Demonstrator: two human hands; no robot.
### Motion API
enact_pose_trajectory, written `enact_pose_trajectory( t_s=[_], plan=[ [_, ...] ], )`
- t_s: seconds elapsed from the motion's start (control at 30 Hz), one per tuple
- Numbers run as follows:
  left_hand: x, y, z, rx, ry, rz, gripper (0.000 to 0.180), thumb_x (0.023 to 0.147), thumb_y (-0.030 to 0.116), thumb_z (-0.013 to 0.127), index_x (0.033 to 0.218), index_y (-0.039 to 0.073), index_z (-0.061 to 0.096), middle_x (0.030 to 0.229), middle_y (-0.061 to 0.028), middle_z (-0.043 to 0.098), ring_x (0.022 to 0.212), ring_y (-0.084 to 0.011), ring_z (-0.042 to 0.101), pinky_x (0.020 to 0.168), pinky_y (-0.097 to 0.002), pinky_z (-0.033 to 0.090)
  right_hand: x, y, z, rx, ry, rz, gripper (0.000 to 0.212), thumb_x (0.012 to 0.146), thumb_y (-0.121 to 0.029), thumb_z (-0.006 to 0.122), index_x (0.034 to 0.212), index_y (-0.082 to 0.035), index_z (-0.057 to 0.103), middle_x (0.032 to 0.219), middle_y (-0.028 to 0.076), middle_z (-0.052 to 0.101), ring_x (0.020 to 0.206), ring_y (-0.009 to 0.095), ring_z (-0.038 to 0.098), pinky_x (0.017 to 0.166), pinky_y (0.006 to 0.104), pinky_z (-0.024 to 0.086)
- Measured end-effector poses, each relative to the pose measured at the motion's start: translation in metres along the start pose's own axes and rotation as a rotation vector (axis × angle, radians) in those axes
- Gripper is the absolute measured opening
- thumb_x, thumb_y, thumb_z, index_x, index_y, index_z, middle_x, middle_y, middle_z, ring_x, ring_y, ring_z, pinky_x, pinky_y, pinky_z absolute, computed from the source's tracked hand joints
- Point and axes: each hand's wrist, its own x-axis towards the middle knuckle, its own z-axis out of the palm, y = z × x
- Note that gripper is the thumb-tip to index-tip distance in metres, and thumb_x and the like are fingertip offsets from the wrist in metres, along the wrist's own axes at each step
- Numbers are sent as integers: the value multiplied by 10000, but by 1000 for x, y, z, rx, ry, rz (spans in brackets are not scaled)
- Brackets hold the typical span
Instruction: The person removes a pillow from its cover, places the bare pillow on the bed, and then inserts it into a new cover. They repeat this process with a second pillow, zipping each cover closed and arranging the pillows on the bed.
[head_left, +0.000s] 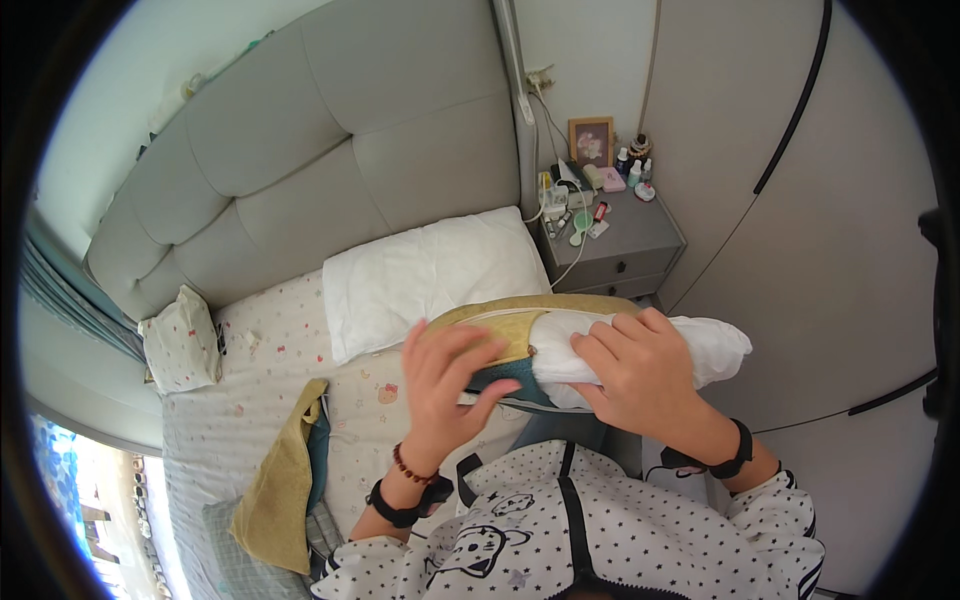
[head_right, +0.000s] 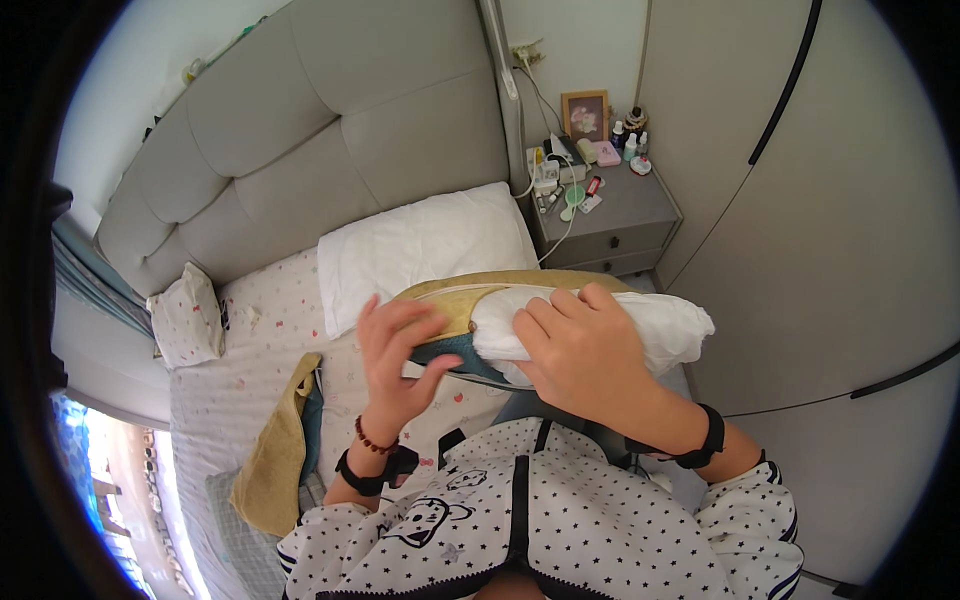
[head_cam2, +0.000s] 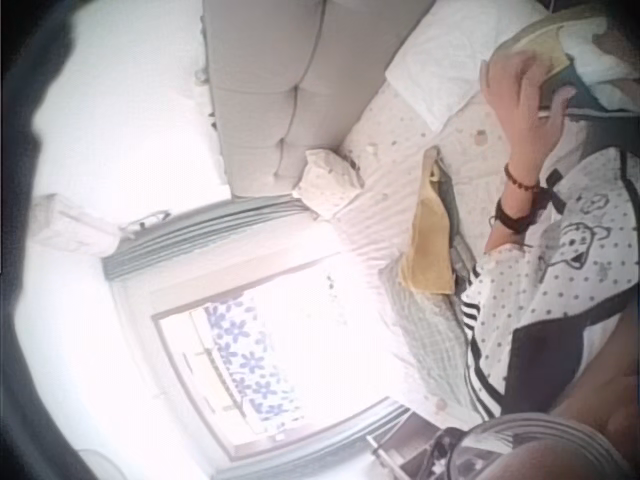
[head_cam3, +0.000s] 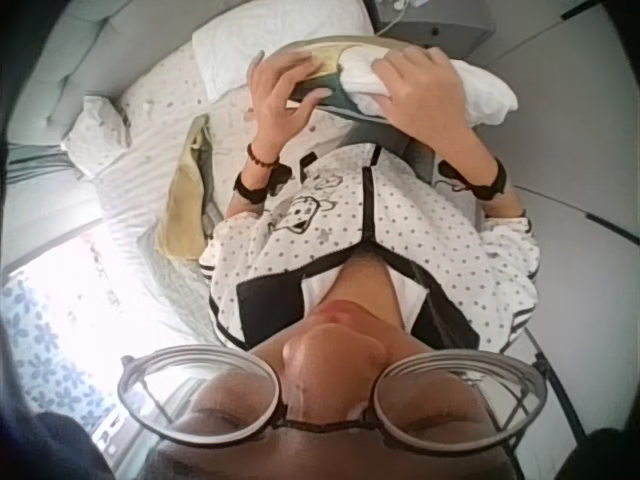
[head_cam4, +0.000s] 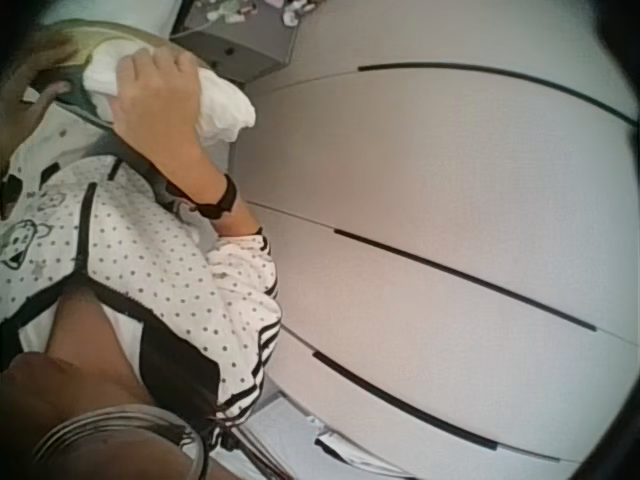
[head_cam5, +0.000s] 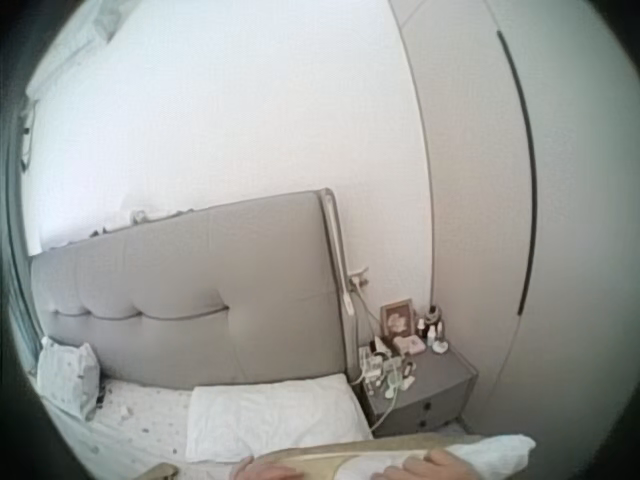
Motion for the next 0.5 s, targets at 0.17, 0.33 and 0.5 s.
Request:
enact_pose_trajectory(
  t_s=[0.17, 0.33, 0.5],
  plan=[
    [12, 4, 15, -103, 42, 43, 237, 646, 198, 814, 834, 112, 700, 898, -1, 642, 887, -199, 598, 981, -431, 360, -1, 5, -5, 0, 52, 11, 286, 548, -188, 744, 773, -94, 595, 741, -6, 563, 712, 184, 528, 662, 319, 387],
    [7, -3, 10, -10, 43, 91, 172, 667, 122, 800, 762, 94, 660, 849, -16, 643, 872, -193, 602, 985, -466, 363, -7, 16, -12, 37, 32, 38, 309, 502, -167, 734, 770, -107, 591, 745, -19, 566, 699, 189, 525, 662, 318, 393],
    [-12, -60, 4, -57, 244, -176, 132, 798, 140, 714, 774, 73, 603, 752, -28, 589, 758, -176, 561, 903, -381, 409, -20, 43, -34, 60, 114, 156, 282, 558, -147, 792, 736, -86, 583, 670, 20, 528, 672, 217, 496, 617, 337, 359]
  ],
)
